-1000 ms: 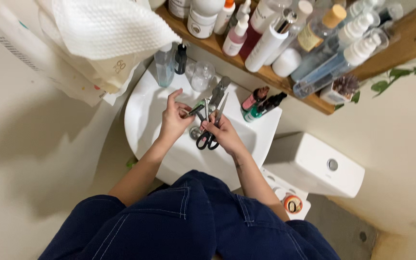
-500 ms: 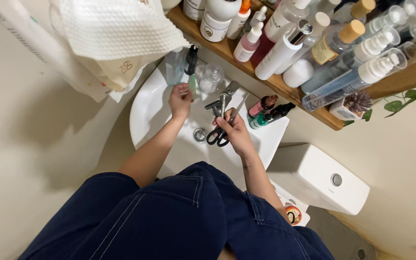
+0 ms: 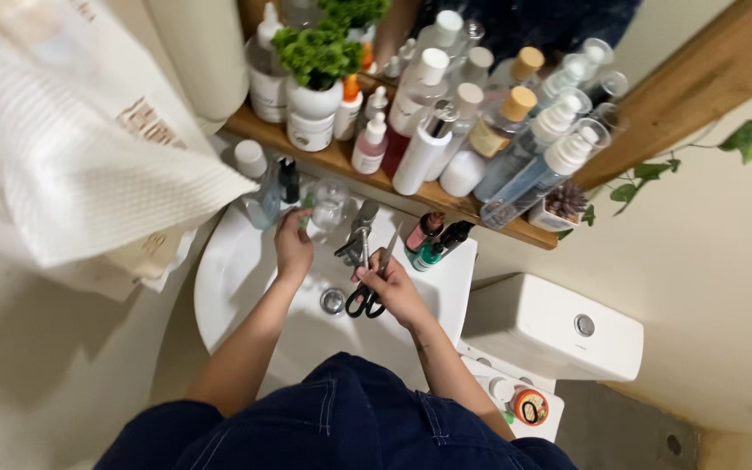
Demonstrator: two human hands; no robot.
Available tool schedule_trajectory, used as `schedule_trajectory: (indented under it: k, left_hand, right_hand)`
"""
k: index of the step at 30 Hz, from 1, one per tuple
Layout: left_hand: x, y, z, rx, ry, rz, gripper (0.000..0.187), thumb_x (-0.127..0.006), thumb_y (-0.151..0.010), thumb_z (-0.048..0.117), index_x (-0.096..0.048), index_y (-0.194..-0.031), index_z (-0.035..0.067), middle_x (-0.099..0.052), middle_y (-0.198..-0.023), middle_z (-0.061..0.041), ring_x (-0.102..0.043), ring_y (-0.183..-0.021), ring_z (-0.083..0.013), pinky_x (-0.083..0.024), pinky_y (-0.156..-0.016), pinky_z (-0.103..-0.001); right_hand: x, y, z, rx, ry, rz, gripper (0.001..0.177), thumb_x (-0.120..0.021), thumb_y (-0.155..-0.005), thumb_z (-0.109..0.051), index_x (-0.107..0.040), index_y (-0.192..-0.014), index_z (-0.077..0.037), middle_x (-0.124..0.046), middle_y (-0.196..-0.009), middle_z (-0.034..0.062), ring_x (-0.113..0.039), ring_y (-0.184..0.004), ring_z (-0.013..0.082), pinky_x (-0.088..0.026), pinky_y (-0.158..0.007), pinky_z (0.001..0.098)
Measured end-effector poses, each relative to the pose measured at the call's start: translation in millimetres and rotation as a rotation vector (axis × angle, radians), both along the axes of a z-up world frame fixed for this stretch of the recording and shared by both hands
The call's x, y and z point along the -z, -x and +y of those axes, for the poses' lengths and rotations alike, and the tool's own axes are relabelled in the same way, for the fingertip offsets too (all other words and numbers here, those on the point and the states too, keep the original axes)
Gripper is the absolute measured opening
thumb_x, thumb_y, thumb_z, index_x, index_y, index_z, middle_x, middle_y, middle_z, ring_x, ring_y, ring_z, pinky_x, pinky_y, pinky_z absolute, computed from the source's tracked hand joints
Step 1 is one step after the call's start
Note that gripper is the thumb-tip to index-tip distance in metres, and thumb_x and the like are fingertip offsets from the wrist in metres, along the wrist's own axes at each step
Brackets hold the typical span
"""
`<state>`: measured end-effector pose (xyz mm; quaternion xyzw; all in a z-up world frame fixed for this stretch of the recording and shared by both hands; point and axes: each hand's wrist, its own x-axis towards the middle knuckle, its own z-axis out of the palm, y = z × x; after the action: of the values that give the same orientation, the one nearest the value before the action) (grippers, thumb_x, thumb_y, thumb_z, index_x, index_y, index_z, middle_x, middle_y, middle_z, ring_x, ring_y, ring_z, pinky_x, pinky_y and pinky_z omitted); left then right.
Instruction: The person organizes various bathroom items by picking them up from the toilet lid and placing them on a wooden shelf above the sink. Items handled include bottles, a small potted plant, scissors, and packets.
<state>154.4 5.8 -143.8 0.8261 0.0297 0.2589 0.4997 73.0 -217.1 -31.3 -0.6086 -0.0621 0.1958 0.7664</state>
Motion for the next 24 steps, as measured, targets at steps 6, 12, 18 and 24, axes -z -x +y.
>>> schedule_trajectory:
  k: [6,12,18,24]
  left_hand:
    - [-12.0,6.7,-4.6,0.03,-0.007,0.059,0.043,-0.054,-0.086,-0.011,-0.066,-0.123,0.008,-0.048,-0.148,-0.023,-0.045,-0.141,-0.0394,-0.044,-0.107,-0.042]
    - [-12.0,7.2,-0.3,0.087,0.091,0.127,0.04,-0.058,-0.089,-0.006,-0.064,-0.125,0.01,-0.045,-0.153,-0.018,-0.05,-0.137,-0.0328,-0.051,-0.093,-0.035]
    - [-25.2,15.4,-3.3,0.122,0.062,0.077,0.044,-0.064,-0.088,-0.006,-0.061,-0.129,0.008,-0.039,-0.153,-0.021,-0.043,-0.142,-0.0363,-0.051,-0.096,-0.037]
    - [-77.7,52.9,-28.8,0.148,0.26,0.018,0.044,-0.063,-0.094,0.001,-0.051,-0.136,0.005,-0.047,-0.148,-0.018,-0.053,-0.132,-0.0302,-0.057,-0.092,-0.036]
  right_hand:
    - [-2.6,-0.4,3.3,-0.008,-0.014,0.034,0.023,-0.063,-0.101,-0.009,-0.042,-0.092,-0.011,-0.062,-0.094,0.0066,-0.066,-0.094,0.0147,-0.06,-0.067,0.0323]
    - [-0.4,1.2,1.0,0.002,0.023,0.031,0.021,-0.063,-0.1,-0.01,-0.043,-0.093,-0.01,-0.066,-0.094,0.0078,-0.067,-0.092,0.0152,-0.06,-0.067,0.0314]
    - [-0.6,2.9,-2.7,0.019,0.028,0.011,0.025,-0.065,-0.102,-0.012,-0.042,-0.093,-0.011,-0.066,-0.092,0.0079,-0.063,-0.084,0.0152,-0.058,-0.065,0.0303]
    - [-5.8,4.5,-2.6,0.049,-0.012,0.002,0.026,-0.065,-0.101,-0.014,-0.041,-0.091,-0.012,-0.061,-0.091,0.006,-0.066,-0.093,0.0142,-0.059,-0.063,0.0302]
